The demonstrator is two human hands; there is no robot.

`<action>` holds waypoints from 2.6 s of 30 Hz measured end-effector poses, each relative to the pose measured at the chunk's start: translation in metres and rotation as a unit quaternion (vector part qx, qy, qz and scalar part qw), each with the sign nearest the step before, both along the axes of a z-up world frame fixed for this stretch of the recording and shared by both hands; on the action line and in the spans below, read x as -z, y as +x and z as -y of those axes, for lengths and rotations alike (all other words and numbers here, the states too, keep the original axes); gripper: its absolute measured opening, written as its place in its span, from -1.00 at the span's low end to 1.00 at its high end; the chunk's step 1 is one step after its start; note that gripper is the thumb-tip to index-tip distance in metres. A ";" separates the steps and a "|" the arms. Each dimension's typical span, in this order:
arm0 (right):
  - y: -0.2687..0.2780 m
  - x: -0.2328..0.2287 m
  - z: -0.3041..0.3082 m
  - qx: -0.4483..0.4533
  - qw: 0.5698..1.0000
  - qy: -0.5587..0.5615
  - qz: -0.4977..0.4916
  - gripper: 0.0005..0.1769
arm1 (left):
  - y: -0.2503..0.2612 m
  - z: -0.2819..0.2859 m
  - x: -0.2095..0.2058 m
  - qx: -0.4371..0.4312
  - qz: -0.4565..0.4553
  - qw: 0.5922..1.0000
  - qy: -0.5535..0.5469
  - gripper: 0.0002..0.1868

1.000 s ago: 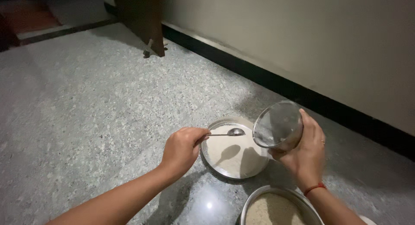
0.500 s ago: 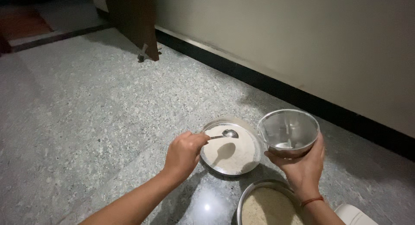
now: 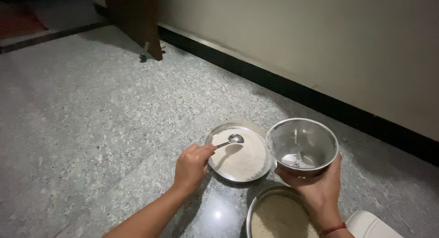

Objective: The person removes a blender jar from its base, opens the lid, and uses a spoon to scoop a white powder from the jar into a metal tray. The person then places the empty jar back on the floor.

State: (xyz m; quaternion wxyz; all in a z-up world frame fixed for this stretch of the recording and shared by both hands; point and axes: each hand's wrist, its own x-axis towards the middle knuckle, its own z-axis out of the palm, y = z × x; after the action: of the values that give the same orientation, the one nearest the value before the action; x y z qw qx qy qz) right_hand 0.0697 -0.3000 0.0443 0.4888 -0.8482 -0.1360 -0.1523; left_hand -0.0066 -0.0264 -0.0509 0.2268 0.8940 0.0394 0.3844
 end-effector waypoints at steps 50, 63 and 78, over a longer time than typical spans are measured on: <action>-0.003 0.000 0.033 -0.058 0.994 0.052 -0.074 0.24 | -0.014 -0.013 -0.003 -0.019 -0.250 0.968 -0.034 -0.07; -0.006 -0.009 0.059 -0.065 0.990 0.044 -0.114 0.32 | 0.015 0.070 -0.104 0.172 -0.260 0.949 -0.055 0.01; -0.007 -0.014 0.102 -0.086 0.974 0.147 -0.146 0.29 | 0.041 0.132 -0.138 0.369 -0.325 0.791 -0.365 -0.10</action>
State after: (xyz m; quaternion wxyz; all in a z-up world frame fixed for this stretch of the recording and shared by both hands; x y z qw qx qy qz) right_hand 0.0628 -0.4018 0.0587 0.6340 -0.7652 -0.1115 -0.0021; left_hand 0.0344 -0.1580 0.0876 0.6347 0.7634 -0.0845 -0.0844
